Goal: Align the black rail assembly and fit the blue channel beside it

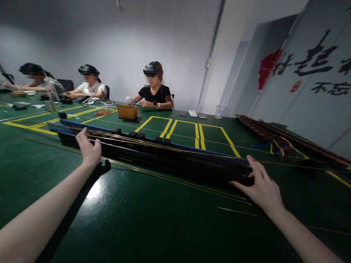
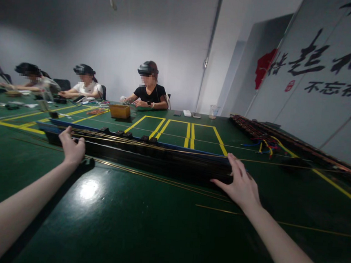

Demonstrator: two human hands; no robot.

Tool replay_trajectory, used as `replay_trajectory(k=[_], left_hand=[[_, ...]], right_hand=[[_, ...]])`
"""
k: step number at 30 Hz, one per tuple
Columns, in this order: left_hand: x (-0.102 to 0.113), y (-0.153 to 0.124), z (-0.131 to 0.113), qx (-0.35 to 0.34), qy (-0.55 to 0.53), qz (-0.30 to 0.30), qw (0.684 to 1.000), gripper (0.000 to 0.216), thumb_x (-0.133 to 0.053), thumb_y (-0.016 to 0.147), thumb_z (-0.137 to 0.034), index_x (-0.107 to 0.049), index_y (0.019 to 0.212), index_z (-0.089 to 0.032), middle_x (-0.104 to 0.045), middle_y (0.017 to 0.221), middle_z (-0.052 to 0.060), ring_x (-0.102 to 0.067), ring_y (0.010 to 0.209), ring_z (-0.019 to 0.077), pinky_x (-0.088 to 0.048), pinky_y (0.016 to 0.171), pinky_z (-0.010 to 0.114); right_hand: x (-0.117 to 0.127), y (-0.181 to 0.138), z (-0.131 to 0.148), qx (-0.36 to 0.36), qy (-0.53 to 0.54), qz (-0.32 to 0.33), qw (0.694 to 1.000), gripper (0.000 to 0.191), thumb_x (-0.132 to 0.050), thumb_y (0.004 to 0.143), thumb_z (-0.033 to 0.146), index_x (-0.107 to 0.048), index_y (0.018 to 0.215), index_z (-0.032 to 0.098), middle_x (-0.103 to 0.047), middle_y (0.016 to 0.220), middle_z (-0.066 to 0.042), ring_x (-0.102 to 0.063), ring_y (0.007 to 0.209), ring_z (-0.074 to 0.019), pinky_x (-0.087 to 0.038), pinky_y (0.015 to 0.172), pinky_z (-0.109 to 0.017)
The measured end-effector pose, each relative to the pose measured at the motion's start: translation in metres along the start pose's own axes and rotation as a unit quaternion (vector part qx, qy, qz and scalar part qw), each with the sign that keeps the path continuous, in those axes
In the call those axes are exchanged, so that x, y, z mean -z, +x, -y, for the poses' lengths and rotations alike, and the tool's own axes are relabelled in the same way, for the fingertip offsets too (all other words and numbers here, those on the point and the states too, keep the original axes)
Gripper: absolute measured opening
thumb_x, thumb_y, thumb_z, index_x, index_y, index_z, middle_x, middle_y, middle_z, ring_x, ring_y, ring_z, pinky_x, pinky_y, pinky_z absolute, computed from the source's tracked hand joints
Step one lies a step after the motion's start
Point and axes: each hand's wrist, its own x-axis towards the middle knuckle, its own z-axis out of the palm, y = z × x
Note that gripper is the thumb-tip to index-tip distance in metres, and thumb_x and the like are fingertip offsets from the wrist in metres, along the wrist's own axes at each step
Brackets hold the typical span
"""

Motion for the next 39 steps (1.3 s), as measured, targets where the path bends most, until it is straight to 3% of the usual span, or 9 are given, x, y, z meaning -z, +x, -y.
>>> replay_trajectory(k=[5,11,22,31,35,39], left_hand=[[-0.003,-0.008,-0.02,-0.079,0.015,0.026,0.996,0.065,-0.053,0.078,-0.016,-0.036,0.139,-0.004,-0.041,0.133,0.02,-0.042,0.125,0.0294,-0.037,0.108,0.043],[-0.02,-0.026,-0.044,-0.156,0.016,0.096,0.983,0.069,-0.053,0.08,-0.026,-0.032,0.143,-0.009,-0.043,0.137,0.019,-0.041,0.129,0.032,-0.03,0.111,0.049],[-0.056,-0.085,-0.122,-0.34,-0.028,0.239,0.909,0.077,-0.046,0.087,-0.022,-0.007,0.153,-0.015,-0.036,0.144,0.018,-0.035,0.134,0.0289,-0.032,0.109,0.048],[-0.075,-0.099,-0.162,-0.407,-0.016,0.294,0.864,0.073,-0.038,0.08,-0.01,-0.022,0.151,-0.014,-0.045,0.139,0.014,-0.039,0.132,0.0248,-0.025,0.114,0.045],[-0.071,-0.097,-0.174,-0.433,-0.027,0.316,0.843,0.062,-0.036,0.086,-0.015,-0.031,0.148,-0.012,-0.049,0.137,0.014,-0.043,0.128,0.0245,-0.029,0.112,0.043],[-0.073,-0.1,-0.186,-0.458,-0.029,0.32,0.829,0.054,-0.035,0.095,-0.026,-0.033,0.148,-0.012,-0.049,0.138,0.014,-0.045,0.128,0.0252,-0.032,0.111,0.043]], right_hand=[[0.0,-0.001,0.002,0.041,-0.017,0.005,0.999,0.098,-0.055,0.078,0.07,-0.013,0.155,0.025,-0.033,0.153,-0.013,-0.062,0.105,-0.0317,-0.055,0.085,-0.048],[-0.001,0.0,0.005,0.059,-0.009,0.015,0.998,0.102,-0.059,0.078,0.065,-0.006,0.155,0.024,-0.029,0.154,-0.016,-0.066,0.096,-0.0292,-0.057,0.08,-0.045],[0.0,-0.002,0.004,-0.015,0.005,-0.02,1.0,0.103,-0.053,0.075,0.075,-0.015,0.154,0.02,-0.032,0.152,-0.017,-0.062,0.107,-0.0335,-0.055,0.083,-0.048],[-0.001,-0.001,0.002,-0.047,0.023,-0.018,0.998,0.105,-0.057,0.073,0.074,-0.016,0.154,0.021,-0.037,0.148,-0.017,-0.059,0.111,-0.035,-0.055,0.083,-0.048],[-0.002,-0.001,0.0,-0.06,0.028,-0.011,0.998,0.103,-0.058,0.073,0.074,-0.018,0.153,0.021,-0.038,0.147,-0.017,-0.06,0.109,-0.0348,-0.055,0.083,-0.049],[-0.002,0.0,-0.002,-0.088,0.06,-0.031,0.994,0.087,-0.048,0.083,0.068,-0.021,0.152,0.023,-0.035,0.149,-0.018,-0.062,0.105,-0.0323,-0.054,0.082,-0.049]])
